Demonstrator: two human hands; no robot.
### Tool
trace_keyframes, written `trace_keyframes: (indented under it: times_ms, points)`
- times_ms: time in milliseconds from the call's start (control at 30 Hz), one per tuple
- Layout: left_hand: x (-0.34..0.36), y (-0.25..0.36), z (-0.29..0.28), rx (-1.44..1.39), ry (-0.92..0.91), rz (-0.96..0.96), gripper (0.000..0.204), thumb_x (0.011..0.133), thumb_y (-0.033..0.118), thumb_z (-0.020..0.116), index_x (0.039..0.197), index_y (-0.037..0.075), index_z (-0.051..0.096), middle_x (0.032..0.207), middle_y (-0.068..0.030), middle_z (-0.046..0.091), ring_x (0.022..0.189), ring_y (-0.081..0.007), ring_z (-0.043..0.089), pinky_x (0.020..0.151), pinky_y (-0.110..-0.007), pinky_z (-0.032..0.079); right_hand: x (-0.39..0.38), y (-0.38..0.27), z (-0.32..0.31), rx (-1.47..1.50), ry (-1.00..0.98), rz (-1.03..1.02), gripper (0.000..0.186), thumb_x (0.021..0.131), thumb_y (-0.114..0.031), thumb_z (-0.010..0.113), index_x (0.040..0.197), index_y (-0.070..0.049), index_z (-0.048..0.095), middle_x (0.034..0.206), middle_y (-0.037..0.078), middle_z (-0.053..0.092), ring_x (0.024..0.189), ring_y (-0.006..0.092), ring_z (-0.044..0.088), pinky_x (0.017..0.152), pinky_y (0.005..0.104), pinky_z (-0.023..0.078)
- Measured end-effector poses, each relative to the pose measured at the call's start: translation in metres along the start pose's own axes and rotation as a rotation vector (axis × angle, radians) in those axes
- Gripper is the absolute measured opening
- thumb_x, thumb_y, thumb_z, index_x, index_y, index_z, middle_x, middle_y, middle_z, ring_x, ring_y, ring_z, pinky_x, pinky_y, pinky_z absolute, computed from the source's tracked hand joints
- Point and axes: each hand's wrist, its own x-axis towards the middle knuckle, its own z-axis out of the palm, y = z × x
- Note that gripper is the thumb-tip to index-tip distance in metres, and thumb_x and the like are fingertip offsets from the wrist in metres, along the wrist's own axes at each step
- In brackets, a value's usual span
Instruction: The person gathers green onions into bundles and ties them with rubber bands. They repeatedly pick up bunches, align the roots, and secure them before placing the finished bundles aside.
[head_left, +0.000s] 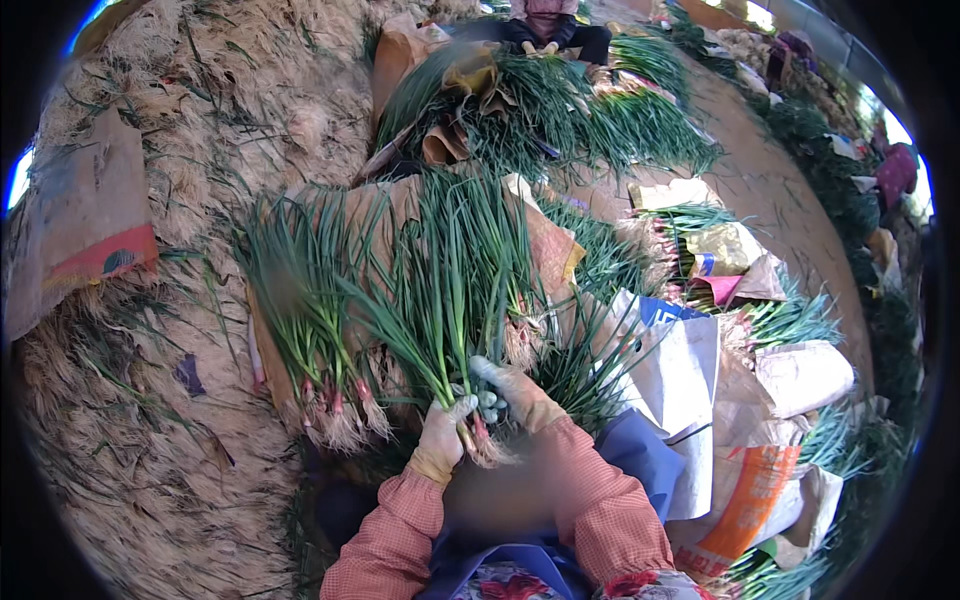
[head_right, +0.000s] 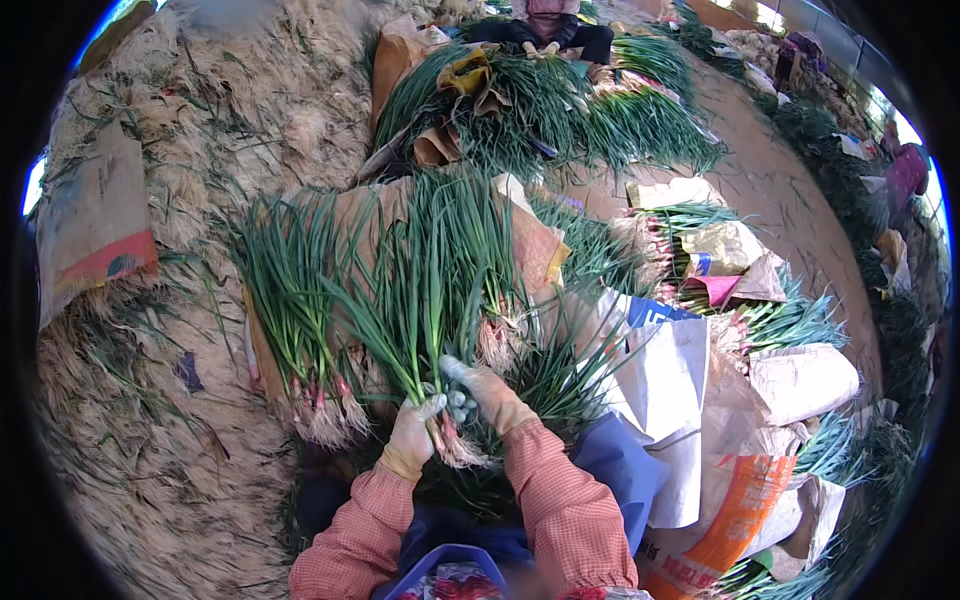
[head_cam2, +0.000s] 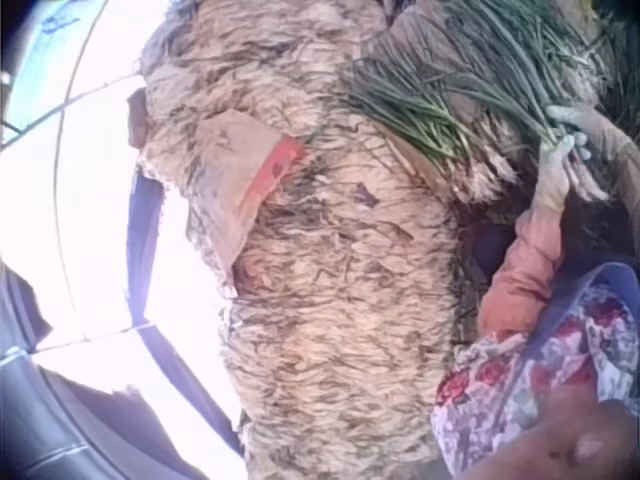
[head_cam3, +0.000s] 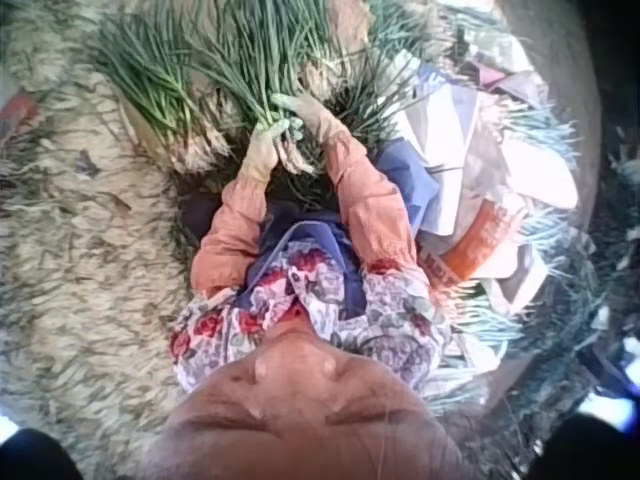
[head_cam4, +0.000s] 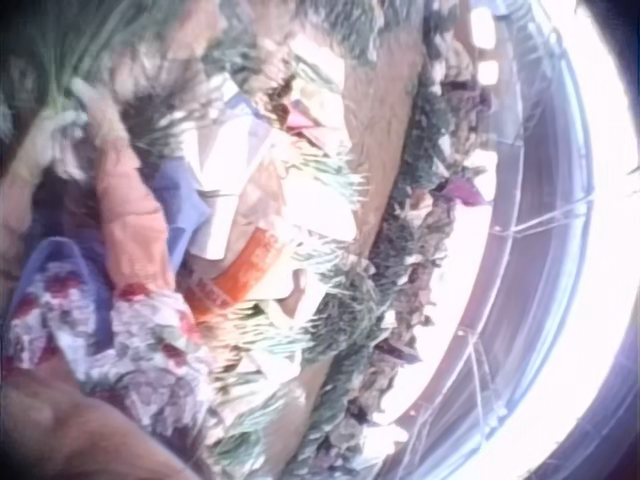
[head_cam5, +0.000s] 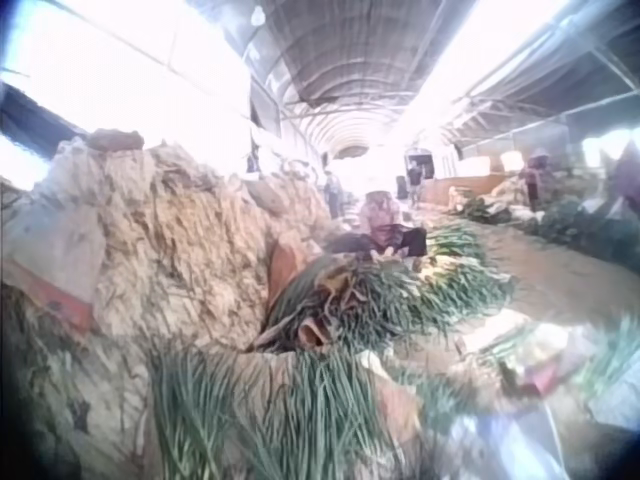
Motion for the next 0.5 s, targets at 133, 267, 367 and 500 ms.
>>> trace_keyframes:
  times_ms: [133,267,367,500]
  points:
    - [-0.009,0.001,-0.004,0.102,-0.01,-0.01,0.022,0.088,0.005,0.055,0.11,0.002,0.053,0.091,-0.0118,0.066,0.069,-0.0208,0.064,0.059,-0.032,0.054,-0.007,0.004,0.028,0.231,0.082,-0.102,0.026,0.09,-0.025,0.061,0.101,-0.002,0.06,0.059,0.001,0.054,0.039,0.0082,0.042,0.035,0.0251,0.037]
    - [-0.006,-0.016,-0.005,-0.035,0.054,0.104,0.022,0.089,0.005,0.053,0.11,0.003,0.052,0.086,-0.0092,0.064,0.063,-0.0182,0.061,0.054,-0.031,0.052,-0.011,0.024,0.035,0.409,0.227,-0.302,0.026,0.093,-0.022,0.058,0.098,0.002,0.062,0.058,0.002,0.052,0.04,0.0107,0.044,0.036,0.0266,0.038]
    - [-0.003,-0.018,-0.002,-0.05,0.087,0.139,0.018,0.089,0.003,0.051,0.107,0.003,0.051,0.084,-0.0092,0.062,0.064,-0.0179,0.059,0.057,-0.03,0.05,-0.021,0.024,0.027,0.321,0.326,-0.473,0.027,0.095,-0.019,0.055,0.101,0.006,0.064,0.068,0.006,0.06,0.049,0.0133,0.052,0.043,0.0263,0.043]
    - [0.0,-0.012,-0.011,-0.114,0.115,0.179,0.016,0.088,-0.001,0.053,0.102,0.005,0.049,0.082,-0.0107,0.061,0.063,-0.0179,0.058,0.057,-0.029,0.05,-0.024,0.008,-0.034,0.532,0.529,-0.665,0.025,0.095,-0.017,0.056,0.097,0.006,0.064,0.081,0.009,0.068,0.061,0.0135,0.062,0.055,0.0243,0.051]
